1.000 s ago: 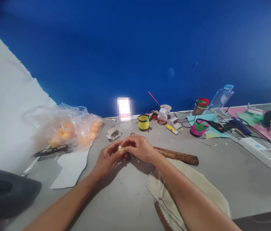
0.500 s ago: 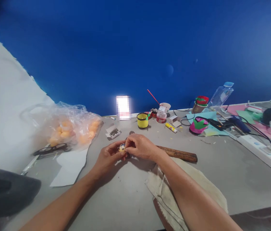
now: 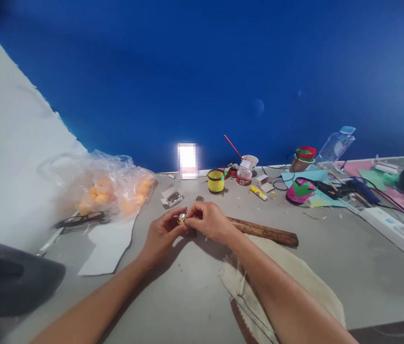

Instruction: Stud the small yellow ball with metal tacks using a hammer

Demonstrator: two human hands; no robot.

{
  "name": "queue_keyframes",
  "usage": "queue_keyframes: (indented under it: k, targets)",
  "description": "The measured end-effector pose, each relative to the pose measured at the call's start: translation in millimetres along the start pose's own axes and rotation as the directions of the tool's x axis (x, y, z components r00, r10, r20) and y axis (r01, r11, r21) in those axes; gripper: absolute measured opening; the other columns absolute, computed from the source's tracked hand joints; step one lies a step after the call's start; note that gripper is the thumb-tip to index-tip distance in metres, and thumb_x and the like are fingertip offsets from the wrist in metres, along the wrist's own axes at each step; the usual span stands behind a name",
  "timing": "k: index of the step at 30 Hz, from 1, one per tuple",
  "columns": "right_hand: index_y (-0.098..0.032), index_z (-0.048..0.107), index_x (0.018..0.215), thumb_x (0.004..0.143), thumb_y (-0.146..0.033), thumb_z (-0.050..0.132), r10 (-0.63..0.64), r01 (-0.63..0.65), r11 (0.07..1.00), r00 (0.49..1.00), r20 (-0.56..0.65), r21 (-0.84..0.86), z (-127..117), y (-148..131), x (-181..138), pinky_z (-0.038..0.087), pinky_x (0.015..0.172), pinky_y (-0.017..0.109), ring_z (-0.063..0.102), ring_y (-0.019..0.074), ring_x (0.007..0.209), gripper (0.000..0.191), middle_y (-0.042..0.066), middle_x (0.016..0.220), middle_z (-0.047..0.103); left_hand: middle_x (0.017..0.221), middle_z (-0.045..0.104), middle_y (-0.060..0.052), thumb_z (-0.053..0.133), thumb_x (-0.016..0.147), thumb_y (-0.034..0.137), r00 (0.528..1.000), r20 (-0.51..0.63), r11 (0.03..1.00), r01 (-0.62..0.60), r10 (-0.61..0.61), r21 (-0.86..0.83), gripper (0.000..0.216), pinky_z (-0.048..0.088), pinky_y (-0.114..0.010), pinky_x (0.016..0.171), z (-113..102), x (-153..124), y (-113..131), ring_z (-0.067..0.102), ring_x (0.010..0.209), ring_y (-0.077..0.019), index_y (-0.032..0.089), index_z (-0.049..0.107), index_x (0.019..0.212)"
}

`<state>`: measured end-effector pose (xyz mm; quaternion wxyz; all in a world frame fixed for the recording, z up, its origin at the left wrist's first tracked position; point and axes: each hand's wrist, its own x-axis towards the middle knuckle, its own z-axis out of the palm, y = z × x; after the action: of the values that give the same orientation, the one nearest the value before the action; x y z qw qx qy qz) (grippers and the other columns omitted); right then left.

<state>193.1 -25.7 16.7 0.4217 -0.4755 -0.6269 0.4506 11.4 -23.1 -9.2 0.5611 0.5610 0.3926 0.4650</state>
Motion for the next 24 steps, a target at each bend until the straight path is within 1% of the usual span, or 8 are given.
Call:
queue_keyframes:
  k: [4, 7, 11, 13, 15, 17, 20, 24]
  targets:
    - [-0.018, 0.067, 0.074, 0.073, -0.031, 0.073, 0.052, -0.059, 0.992, 0.996, 0.069, 0.111, -7, 2, 3, 0.038, 0.053, 0.023, 0.052, 0.0104, 0.056, 0.014, -0.002, 0.062, 0.063, 0.078, 0.073, -0.003, 0.085, 0.069, 0.029, 0.997, 0.04, 0.989, 0.072, -0.067, -0.131, 0.054, 0.058, -0.033, 0.069, 3, 0, 3, 0.068, 0.068, -0.0174, 0.014, 0.07, 0.119]
    - [-0.017, 0.067, 0.076, 0.071, -0.032, 0.075, 0.063, -0.076, 0.987, 0.994, 0.093, 0.14, -10, 2, 4, 0.039, 0.053, 0.023, 0.052, 0.0103, 0.056, 0.017, -0.002, 0.063, 0.063, 0.079, 0.073, -0.003, 0.086, 0.068, 0.028, 0.996, 0.025, 0.984, 0.087, -0.084, -0.156, 0.054, 0.058, -0.033, 0.068, 3, 1, 4, 0.069, 0.068, -0.0175, 0.015, 0.07, 0.118]
    - [-0.018, 0.068, 0.081, 0.072, -0.031, 0.077, 0.024, -0.029, 0.996, 0.998, 0.063, 0.08, -4, 2, 2, 0.043, 0.057, 0.024, 0.058, 0.0128, 0.063, 0.018, 0.0, 0.071, 0.068, 0.085, 0.074, -0.005, 0.085, 0.069, 0.027, 0.999, -0.028, 0.998, 0.022, -0.023, -0.063, 0.048, 0.058, -0.034, 0.071, 1, 1, 2, 0.069, 0.073, -0.0193, 0.016, 0.072, 0.114]
    - [-0.018, 0.068, 0.078, 0.073, -0.03, 0.076, 0.027, -0.028, 0.999, 0.999, 0.031, 0.02, -1, 2, 1, 0.042, 0.058, 0.024, 0.058, 0.0127, 0.064, 0.014, 0.0, 0.071, 0.069, 0.091, 0.075, -0.005, 0.083, 0.07, 0.025, 0.997, -0.069, 0.998, -0.044, 0.047, 0.041, 0.042, 0.058, -0.033, 0.076, 0, 0, 1, 0.07, 0.08, -0.0203, 0.018, 0.074, 0.11]
    - [-0.018, 0.068, 0.073, 0.074, -0.028, 0.074, 0.054, -0.054, 0.999, 0.998, 0.017, -0.005, -1, 3, 2, 0.04, 0.056, 0.024, 0.055, 0.0118, 0.061, 0.012, 0.0, 0.068, 0.067, 0.092, 0.075, -0.005, 0.083, 0.071, 0.023, 0.995, -0.069, 0.995, -0.062, 0.067, 0.073, 0.04, 0.057, -0.032, 0.077, 0, 0, 0, 0.069, 0.082, -0.0201, 0.019, 0.075, 0.11]
    - [-0.018, 0.068, 0.072, 0.073, -0.029, 0.075, 0.086, -0.088, 0.995, 0.995, 0.04, 0.045, -4, 2, 2, 0.038, 0.054, 0.024, 0.052, 0.011, 0.058, 0.013, -0.001, 0.064, 0.065, 0.086, 0.075, -0.004, 0.083, 0.071, 0.025, 1.0, -0.023, 1.0, -0.013, 0.013, 0.0, 0.044, 0.058, -0.033, 0.074, 1, -1, 1, 0.069, 0.077, -0.0194, 0.018, 0.073, 0.114]
    - [-0.017, 0.068, 0.071, 0.072, -0.034, 0.079, 0.117, -0.137, 0.971, 0.987, 0.105, 0.198, -10, 0, 2, 0.037, 0.053, 0.023, 0.051, 0.0104, 0.055, 0.02, -0.002, 0.059, 0.062, 0.081, 0.074, -0.003, 0.086, 0.07, 0.029, 0.998, 0.018, 0.991, 0.062, -0.061, -0.119, 0.052, 0.059, -0.034, 0.07, 2, 0, 3, 0.069, 0.07, -0.0181, 0.016, 0.07, 0.118]
    - [-0.016, 0.068, 0.07, 0.068, -0.04, 0.087, 0.122, -0.186, 0.912, 0.974, 0.191, 0.366, -14, 2, 3, 0.039, 0.055, 0.023, 0.05, 0.0093, 0.055, 0.031, -0.002, 0.06, 0.06, 0.085, 0.075, -0.004, 0.09, 0.066, 0.031, 0.994, 0.017, 0.974, 0.108, -0.107, -0.201, 0.057, 0.06, -0.036, 0.071, 3, 1, 5, 0.069, 0.069, -0.0174, 0.016, 0.069, 0.117]
